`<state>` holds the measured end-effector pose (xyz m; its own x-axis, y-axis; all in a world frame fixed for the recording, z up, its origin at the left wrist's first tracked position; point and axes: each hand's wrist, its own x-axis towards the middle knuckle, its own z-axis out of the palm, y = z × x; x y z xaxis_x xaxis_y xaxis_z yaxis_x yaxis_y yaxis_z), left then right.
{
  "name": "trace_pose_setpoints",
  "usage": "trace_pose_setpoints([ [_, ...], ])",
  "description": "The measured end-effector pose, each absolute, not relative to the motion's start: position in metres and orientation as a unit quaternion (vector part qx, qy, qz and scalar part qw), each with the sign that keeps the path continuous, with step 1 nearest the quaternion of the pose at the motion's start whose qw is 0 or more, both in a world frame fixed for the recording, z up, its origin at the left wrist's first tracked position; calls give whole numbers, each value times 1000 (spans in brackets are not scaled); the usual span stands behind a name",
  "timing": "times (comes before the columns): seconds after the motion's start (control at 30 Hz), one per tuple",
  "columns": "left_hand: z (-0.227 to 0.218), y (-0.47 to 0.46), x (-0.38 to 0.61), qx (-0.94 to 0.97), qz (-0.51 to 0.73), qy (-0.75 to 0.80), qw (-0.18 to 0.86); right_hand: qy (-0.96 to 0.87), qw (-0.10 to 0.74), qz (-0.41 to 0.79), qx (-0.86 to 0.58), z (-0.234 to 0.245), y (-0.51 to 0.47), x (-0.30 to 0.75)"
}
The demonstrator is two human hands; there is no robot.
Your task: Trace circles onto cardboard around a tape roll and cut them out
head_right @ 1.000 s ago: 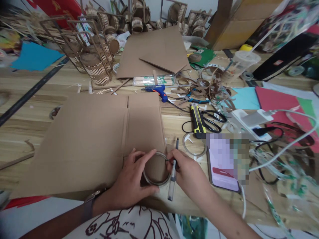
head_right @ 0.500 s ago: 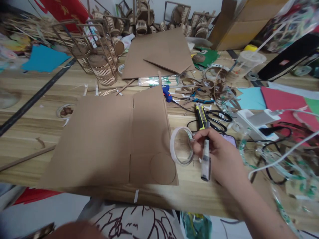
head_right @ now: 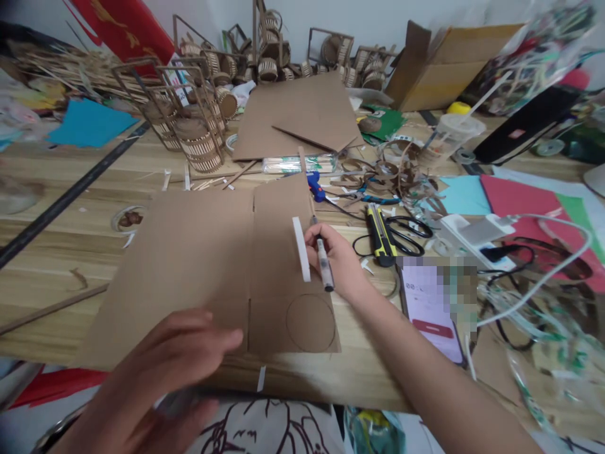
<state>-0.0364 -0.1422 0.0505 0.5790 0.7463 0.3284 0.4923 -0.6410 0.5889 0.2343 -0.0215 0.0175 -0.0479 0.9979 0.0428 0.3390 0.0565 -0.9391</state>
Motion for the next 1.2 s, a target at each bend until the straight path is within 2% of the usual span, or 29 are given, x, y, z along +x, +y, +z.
trace_pose_setpoints([
  [0.13,20,-112,-38,916,216,329,71,-591,428,377,-571,19,-28,237],
  [0.27,0,-109,-33,940,137,309,51,-567,452,346,-596,19,-40,255],
  [0.37,-10,-108,-23,948,107,292,65,-563,442,339,-610,15,-45,270],
  [0.6,-28,-103,-9,943,102,288,135,-633,360,273,-629,27,-66,275],
  [0.73,-27,-101,-7,937,105,295,152,-774,203,188,-570,26,-84,255],
  [0.8,-26,-100,-7,933,123,303,149,-806,154,146,-553,19,-89,245],
  [1.07,-19,-97,-13,886,173,327,281,-815,140,113,-552,6,-93,238],
  [1.2,-19,-99,-19,831,194,394,340,-811,149,106,-556,2,-96,234],
])
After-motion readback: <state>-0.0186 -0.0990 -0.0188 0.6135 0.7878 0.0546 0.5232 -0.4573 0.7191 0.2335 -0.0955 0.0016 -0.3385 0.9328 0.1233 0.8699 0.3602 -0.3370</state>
